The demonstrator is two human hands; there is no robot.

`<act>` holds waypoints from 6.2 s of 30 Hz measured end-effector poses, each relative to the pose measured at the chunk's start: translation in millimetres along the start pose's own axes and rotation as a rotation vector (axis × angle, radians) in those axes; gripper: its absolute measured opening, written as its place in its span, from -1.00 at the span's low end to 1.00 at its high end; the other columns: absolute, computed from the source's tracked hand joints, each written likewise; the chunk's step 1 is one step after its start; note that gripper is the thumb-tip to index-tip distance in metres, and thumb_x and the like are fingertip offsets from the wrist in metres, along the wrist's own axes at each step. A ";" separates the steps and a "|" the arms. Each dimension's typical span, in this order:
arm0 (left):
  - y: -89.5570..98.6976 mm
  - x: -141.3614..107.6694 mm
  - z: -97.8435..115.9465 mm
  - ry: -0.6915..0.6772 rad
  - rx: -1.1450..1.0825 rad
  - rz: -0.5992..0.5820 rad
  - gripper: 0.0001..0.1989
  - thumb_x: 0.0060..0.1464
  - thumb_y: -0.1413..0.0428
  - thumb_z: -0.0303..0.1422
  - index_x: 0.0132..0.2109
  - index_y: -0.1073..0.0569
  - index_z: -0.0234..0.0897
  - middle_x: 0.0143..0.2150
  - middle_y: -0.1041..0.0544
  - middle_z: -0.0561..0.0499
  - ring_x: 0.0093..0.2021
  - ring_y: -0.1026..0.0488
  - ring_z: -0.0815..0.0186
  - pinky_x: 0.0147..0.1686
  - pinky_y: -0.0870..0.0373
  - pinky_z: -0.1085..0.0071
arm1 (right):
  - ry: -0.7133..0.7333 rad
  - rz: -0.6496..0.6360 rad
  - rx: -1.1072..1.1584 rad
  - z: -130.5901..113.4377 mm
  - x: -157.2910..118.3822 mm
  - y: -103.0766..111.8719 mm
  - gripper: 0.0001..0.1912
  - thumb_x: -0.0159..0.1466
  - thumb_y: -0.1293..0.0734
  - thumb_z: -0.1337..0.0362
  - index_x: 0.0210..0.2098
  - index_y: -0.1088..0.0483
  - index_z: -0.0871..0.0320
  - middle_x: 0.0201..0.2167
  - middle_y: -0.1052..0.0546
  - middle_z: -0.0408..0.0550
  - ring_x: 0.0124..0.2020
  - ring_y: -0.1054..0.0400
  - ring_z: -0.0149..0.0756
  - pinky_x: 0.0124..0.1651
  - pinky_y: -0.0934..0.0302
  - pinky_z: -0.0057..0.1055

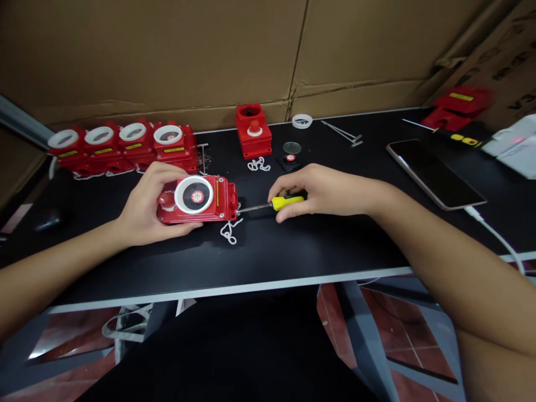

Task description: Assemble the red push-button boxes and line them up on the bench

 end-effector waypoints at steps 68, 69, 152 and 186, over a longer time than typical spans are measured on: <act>2.8 -0.9 6.0 -0.036 0.120 0.063 -0.24 0.41 -0.42 0.12 0.53 -0.35 0.01 0.29 -0.67 -0.15 0.19 -0.65 -0.12 0.11 -0.74 -0.31 | 0.094 0.236 -0.042 -5.7 -5.0 1.3 -0.55 0.32 -0.61 -0.19 -0.12 -0.56 0.01 -0.25 -0.70 -0.18 -0.33 -0.48 -0.28 0.68 -0.24 0.17; 2.8 -0.5 6.5 -0.046 0.115 0.073 -0.25 0.43 -0.42 0.10 0.54 -0.35 0.03 0.28 -0.67 -0.15 0.18 -0.66 -0.12 0.11 -0.74 -0.29 | 0.096 0.242 -0.032 -5.9 -5.3 1.0 -0.55 0.31 -0.62 -0.17 -0.13 -0.53 0.01 -0.31 -0.68 -0.22 -0.36 -0.48 -0.30 0.75 -0.15 0.19; 4.3 1.4 10.4 -0.037 0.107 0.072 -0.20 0.38 -0.45 0.06 0.59 -0.32 0.20 0.30 -0.68 -0.11 0.22 -0.68 -0.17 0.17 -0.73 -0.32 | -0.021 0.126 0.070 -17.3 -13.8 -2.3 -0.55 0.46 -0.50 -0.17 0.17 -0.61 -0.06 -0.16 -0.78 -0.07 -0.30 -0.66 -0.20 -0.29 -0.42 -0.22; 54.3 4.2 -3.1 0.184 0.175 -0.259 0.19 0.12 -0.46 0.42 0.58 -0.33 -0.24 0.29 -0.69 -0.26 0.13 -0.74 -0.17 0.04 -0.78 -0.04 | -0.024 0.193 -0.302 7.7 -13.6 13.9 -0.62 0.40 -0.55 -0.16 -0.15 -0.57 0.00 -0.27 -0.63 -0.06 -0.30 -0.48 -0.20 -0.20 -0.25 -0.24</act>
Point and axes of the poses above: each hand's wrist, its own x-axis towards the middle knuckle, its own y-axis out of the back of the hand, z = x × y, the point moved 3 cm from there along x, towards the middle knuckle
